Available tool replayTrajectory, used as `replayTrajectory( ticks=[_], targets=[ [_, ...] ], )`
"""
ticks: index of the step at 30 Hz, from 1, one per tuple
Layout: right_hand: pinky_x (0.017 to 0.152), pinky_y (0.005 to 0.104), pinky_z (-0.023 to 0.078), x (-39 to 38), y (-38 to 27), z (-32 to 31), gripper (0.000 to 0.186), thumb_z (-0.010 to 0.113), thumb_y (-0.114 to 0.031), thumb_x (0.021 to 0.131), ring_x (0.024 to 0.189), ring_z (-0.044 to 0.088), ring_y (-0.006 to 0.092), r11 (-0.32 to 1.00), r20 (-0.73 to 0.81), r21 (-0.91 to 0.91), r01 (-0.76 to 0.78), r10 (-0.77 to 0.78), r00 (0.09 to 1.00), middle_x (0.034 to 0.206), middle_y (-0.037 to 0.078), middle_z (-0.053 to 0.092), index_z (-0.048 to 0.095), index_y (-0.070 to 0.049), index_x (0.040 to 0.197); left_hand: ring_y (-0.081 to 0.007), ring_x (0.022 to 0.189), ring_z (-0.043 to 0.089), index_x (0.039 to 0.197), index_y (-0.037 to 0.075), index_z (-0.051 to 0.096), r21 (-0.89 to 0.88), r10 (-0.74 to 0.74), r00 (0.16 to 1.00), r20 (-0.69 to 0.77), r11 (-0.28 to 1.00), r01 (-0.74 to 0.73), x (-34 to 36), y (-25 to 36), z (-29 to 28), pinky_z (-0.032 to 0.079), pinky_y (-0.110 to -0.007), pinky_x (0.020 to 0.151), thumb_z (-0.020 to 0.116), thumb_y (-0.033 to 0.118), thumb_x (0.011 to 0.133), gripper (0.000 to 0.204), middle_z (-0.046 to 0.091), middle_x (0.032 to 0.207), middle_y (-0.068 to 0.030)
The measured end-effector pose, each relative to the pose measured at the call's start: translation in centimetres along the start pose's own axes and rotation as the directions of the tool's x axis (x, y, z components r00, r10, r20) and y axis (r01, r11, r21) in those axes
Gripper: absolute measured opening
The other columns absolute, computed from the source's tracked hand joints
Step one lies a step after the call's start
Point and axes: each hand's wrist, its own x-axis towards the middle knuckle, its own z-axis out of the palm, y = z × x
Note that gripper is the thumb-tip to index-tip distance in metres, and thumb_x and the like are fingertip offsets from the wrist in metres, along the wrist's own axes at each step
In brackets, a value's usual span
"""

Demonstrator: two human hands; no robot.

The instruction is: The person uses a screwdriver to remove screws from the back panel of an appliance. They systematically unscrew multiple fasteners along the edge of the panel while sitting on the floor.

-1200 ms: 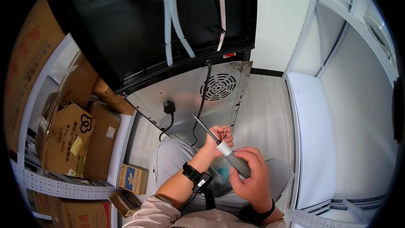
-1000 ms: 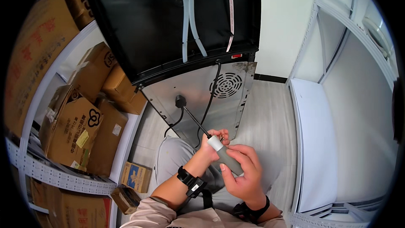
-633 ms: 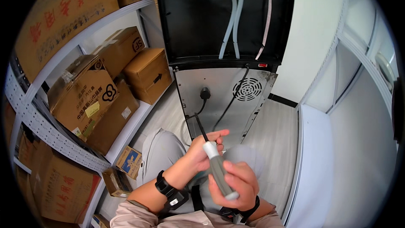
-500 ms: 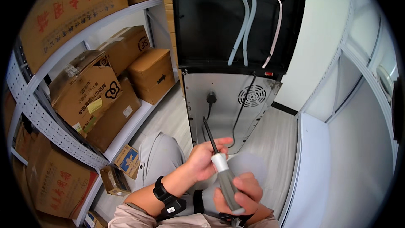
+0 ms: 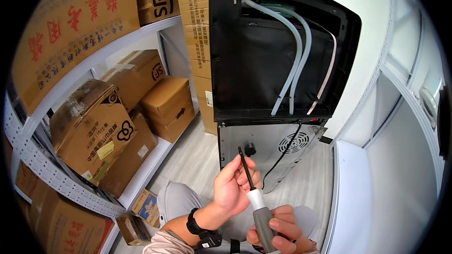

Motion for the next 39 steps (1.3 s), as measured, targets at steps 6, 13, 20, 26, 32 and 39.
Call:
replayTrajectory(
  ticks=[6,13,20,26,32,39],
  targets=[
    [0.058,0.0356,0.042,-0.4,2.2,3.6,0.065,0.074,-0.007,0.079,0.069,0.051,0.0216,1.0,0.021,-0.017,-0.013,0.014,1.0,0.124,0.015,0.043,0.034,-0.015,0.129,-0.009,0.053,0.028,0.09,0.008,0.059,-0.042,0.119,0.991,0.059,0.992,-0.116,2.3,1.7,-2.4,0.027,-0.025,0.049,0.038,0.029,0.102,0.032,0.034,0.056,0.0061],
    [0.068,0.042,0.051,-1.4,2.6,4.5,0.077,0.078,-0.007,0.073,0.082,0.058,0.0309,0.997,0.135,0.004,-0.079,0.078,0.988,0.129,0.013,0.039,0.031,-0.019,0.133,-0.0071,0.053,0.028,0.09,0.005,0.054,0.029,0.072,0.997,0.004,0.997,-0.072,2.8,1.9,-4.0,0.026,-0.024,0.051,0.043,0.026,0.101,0.026,0.032,0.058,0.0054],
    [0.062,0.0368,0.051,-1.3,3.8,5.1,0.072,0.078,-0.006,0.074,0.082,0.059,0.0273,0.996,0.135,0.069,-0.054,0.045,0.99,0.128,0.013,0.042,0.035,-0.017,0.131,-0.0086,0.056,0.032,0.094,0.006,0.057,0.066,0.115,0.992,0.049,0.991,-0.118,2.9,3.1,-4.7,0.029,-0.023,0.05,0.042,0.029,0.102,0.029,0.034,0.06,0.004],
    [0.061,0.0331,0.051,-1.4,4.6,6.3,0.061,0.079,-0.008,0.075,0.08,0.059,0.0247,0.997,0.041,0.066,0.035,-0.037,0.998,0.123,0.013,0.046,0.042,-0.015,0.123,-0.0087,0.056,0.033,0.094,0.005,0.058,0.121,0.15,0.988,0.045,0.981,-0.154,3.0,3.6,-4.8,0.031,-0.023,0.049,0.042,0.028,0.102,0.029,0.035,0.059,0.0033],
    [0.059,0.0325,0.05,-1.5,4.6,6.1,0.056,0.079,-0.01,0.076,0.081,0.058,0.0246,0.999,0.062,0.035,0.033,-0.035,0.997,0.12,0.014,0.047,0.045,-0.017,0.119,-0.0082,0.054,0.033,0.093,0.005,0.058,0.127,0.163,0.986,0.014,0.978,-0.164,3.1,3.1,-4.8,0.03,-0.023,0.048,0.043,0.027,0.102,0.028,0.035,0.058,0.0032],
    [0.059,0.0316,0.05,-1.3,4.4,6.8,0.054,0.079,-0.011,0.076,0.083,0.057,0.0244,1.0,0.038,0.007,0.025,-0.025,0.999,0.119,0.013,0.047,0.045,-0.017,0.117,-0.0079,0.054,0.032,0.092,0.004,0.058,0.154,0.143,0.99,-0.003,0.978,-0.141,3.1,3.4,-4.9,0.03,-0.023,0.047,0.043,0.028,0.102,0.029,0.036,0.059,0.003]
  ],
)
